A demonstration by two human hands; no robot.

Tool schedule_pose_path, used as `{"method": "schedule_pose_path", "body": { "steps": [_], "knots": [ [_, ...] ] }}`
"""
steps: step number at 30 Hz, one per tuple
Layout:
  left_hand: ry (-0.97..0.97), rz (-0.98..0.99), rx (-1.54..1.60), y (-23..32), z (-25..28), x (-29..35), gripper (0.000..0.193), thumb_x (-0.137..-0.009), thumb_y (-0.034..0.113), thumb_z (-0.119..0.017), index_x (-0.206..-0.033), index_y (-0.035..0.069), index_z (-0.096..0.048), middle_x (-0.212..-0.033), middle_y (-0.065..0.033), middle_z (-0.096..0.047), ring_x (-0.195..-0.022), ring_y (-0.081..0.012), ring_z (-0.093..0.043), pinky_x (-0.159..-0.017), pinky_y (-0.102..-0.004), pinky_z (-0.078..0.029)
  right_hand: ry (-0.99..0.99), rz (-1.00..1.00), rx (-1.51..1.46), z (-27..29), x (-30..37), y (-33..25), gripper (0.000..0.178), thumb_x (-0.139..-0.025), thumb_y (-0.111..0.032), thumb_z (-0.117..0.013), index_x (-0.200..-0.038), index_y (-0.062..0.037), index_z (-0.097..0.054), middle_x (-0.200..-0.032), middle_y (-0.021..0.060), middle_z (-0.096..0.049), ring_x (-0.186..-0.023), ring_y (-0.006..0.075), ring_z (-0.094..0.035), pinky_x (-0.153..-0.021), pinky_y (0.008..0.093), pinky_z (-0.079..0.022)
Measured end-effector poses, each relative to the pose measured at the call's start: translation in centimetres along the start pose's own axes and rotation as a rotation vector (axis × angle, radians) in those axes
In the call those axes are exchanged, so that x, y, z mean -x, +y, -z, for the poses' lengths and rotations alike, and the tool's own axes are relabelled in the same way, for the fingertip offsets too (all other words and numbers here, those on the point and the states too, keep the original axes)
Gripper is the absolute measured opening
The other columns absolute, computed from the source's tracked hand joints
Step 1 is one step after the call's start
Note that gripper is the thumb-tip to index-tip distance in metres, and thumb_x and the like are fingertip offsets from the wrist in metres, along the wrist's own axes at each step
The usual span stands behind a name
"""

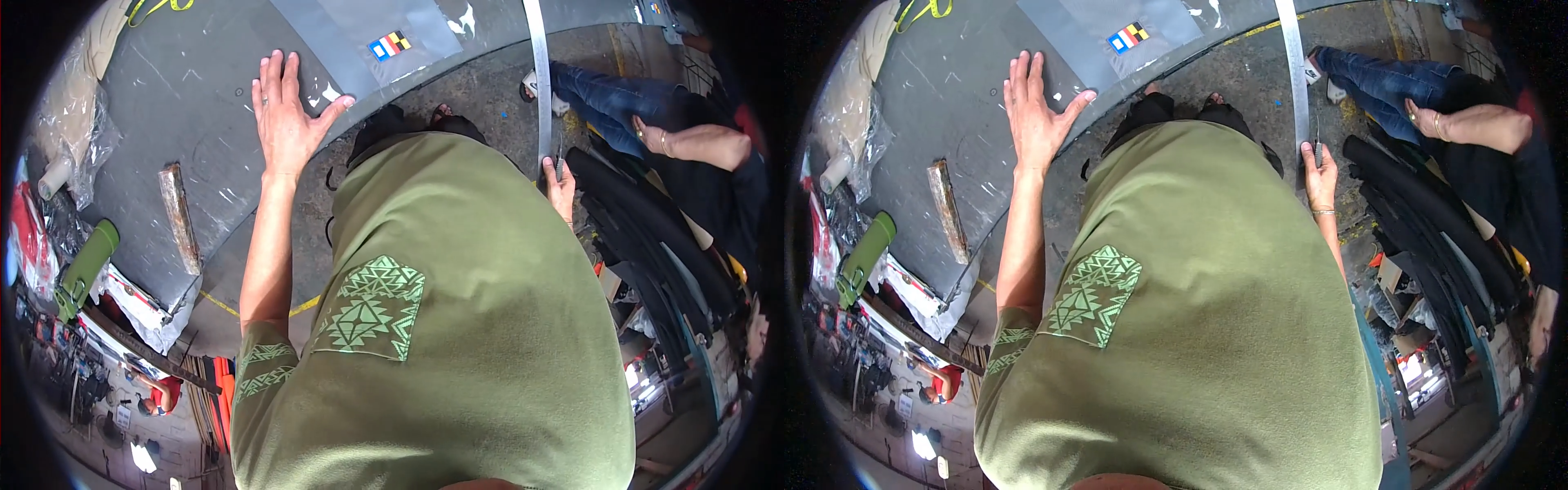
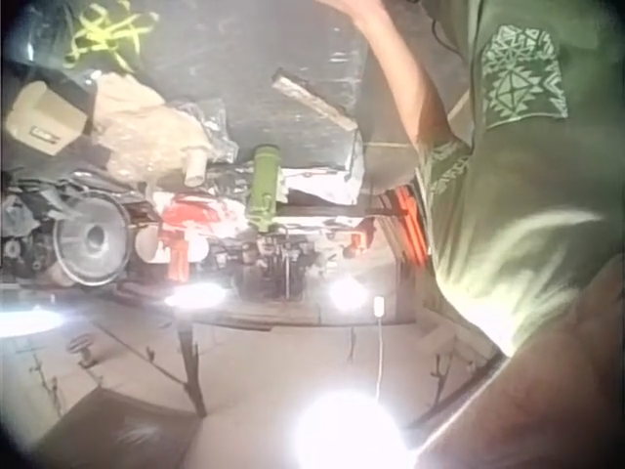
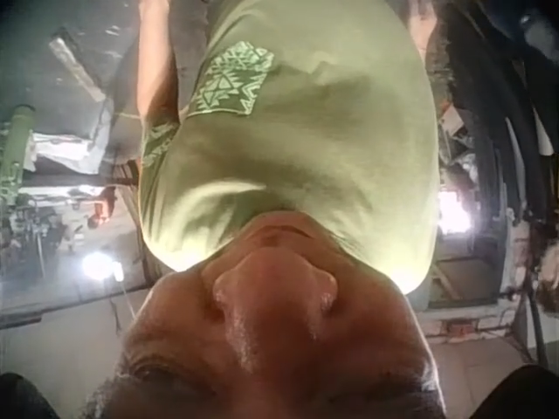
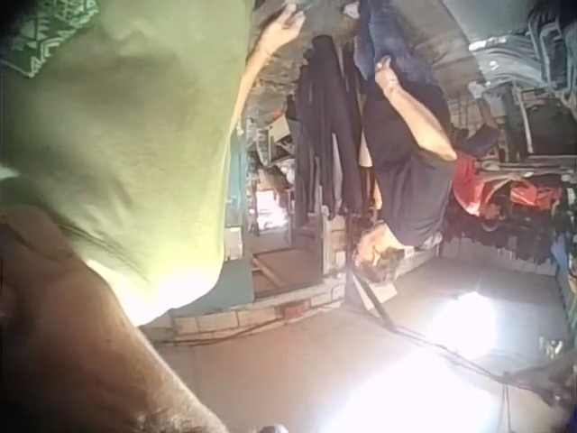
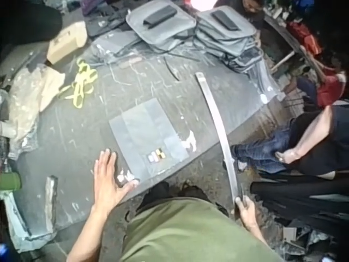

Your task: Cutting a piece of grey fabric using a utility knife and a metal ruler on a workbench.

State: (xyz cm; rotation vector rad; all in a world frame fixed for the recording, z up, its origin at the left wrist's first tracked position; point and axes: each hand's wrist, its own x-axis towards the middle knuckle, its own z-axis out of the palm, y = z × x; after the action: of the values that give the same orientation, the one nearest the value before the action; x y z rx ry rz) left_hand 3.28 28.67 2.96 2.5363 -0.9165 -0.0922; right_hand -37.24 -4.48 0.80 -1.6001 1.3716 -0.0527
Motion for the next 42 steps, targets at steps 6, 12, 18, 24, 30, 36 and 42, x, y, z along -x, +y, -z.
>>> {"method": "schedule_pose_path", "body": {
  "steps": [6,12,18,24,30,36,42],
  "knots": [
    [-0.025,0.019,-0.017,0.1,0.4,0.1,0.107,-0.075,0.068,-0.079,-0.150,-0.001,-0.046,-0.160,-0.0216,-0.038,-0.153,-0.0362,-0.029,-0.125,-0.0552,-0.021,0.149,0.188,0.013,-1.3,1.9,-3.8,0.027,-0.101,-0.028,-0.070,-0.091,-0.0036,-0.067,-0.079,-0.0070,-0.059,-0.075,0.0057,-0.048,-0.069,0.0245,-0.043],
    [-0.084,0.061,-0.038,1.1,-0.1,-0.2,0.109,-0.077,0.067,-0.079,-0.153,-0.001,-0.041,-0.162,-0.0226,-0.034,-0.155,-0.0409,-0.024,-0.124,-0.0609,-0.017,0.268,0.247,0.062,-1.3,5.1,-7.0,0.024,-0.101,-0.022,-0.070,-0.084,-0.0053,-0.065,-0.071,-0.0083,-0.051,-0.068,0.0036,-0.044,-0.060,0.0227,-0.036],
    [-0.095,0.115,-0.040,4.5,-1.5,-2.8,0.110,-0.078,0.071,-0.075,-0.154,-0.001,-0.039,-0.163,-0.0218,-0.032,-0.156,-0.0410,-0.020,-0.125,-0.0634,-0.012,0.154,0.279,0.027,-3.3,3.8,-7.9,0.028,-0.098,-0.020,-0.073,-0.078,-0.0060,-0.060,-0.068,-0.0084,-0.051,-0.067,0.0035,-0.043,-0.058,0.0248,-0.038],
    [-0.091,0.173,-0.100,6.6,-2.2,-3.7,0.111,-0.078,0.073,-0.073,-0.155,0.001,-0.037,-0.164,-0.0200,-0.031,-0.156,-0.0427,-0.018,-0.124,-0.0651,-0.012,0.033,0.418,0.155,-8.4,-1.1,-12.9,0.041,-0.095,-0.033,-0.075,-0.080,-0.0016,-0.054,-0.064,0.0100,-0.044,-0.064,0.0109,-0.044,-0.058,0.0340,-0.043],
    [-0.139,0.198,-0.115,7.4,-1.4,-4.1,0.105,-0.081,0.068,-0.074,-0.153,0.000,-0.040,-0.163,-0.0209,-0.032,-0.155,-0.0436,-0.021,-0.124,-0.0636,-0.015,-0.197,0.255,0.370,-8.1,-3.7,-15.3,0.036,-0.096,-0.037,-0.073,-0.093,-0.0031,-0.062,-0.073,0.0199,-0.063,-0.065,0.0341,-0.065,-0.062,0.0414,-0.050],
    [-0.066,0.106,0.047,9.3,-1.4,-8.4,0.081,-0.093,0.052,-0.071,-0.150,0.000,-0.046,-0.162,-0.0230,-0.034,-0.154,-0.0423,-0.024,-0.125,-0.0574,-0.019,-0.278,0.313,0.368,-7.1,-3.9,-14.9,0.032,-0.097,-0.035,-0.072,-0.108,-0.0059,-0.065,-0.076,0.0194,-0.066,-0.067,0.0352,-0.067,-0.062,0.0411,-0.051],
    [0.061,-0.095,0.057,9.3,-5.5,-17.0,0.070,-0.098,0.046,-0.065,-0.150,0.003,-0.046,-0.156,-0.0206,-0.043,-0.150,-0.0395,-0.034,-0.123,-0.0548,-0.026,-0.315,0.376,0.320,-6.2,-5.1,-14.4,0.029,-0.097,-0.032,-0.072,-0.111,-0.0066,-0.066,-0.076,0.0179,-0.066,-0.066,0.0329,-0.067,-0.062,0.0390,-0.051]
  ]
}}
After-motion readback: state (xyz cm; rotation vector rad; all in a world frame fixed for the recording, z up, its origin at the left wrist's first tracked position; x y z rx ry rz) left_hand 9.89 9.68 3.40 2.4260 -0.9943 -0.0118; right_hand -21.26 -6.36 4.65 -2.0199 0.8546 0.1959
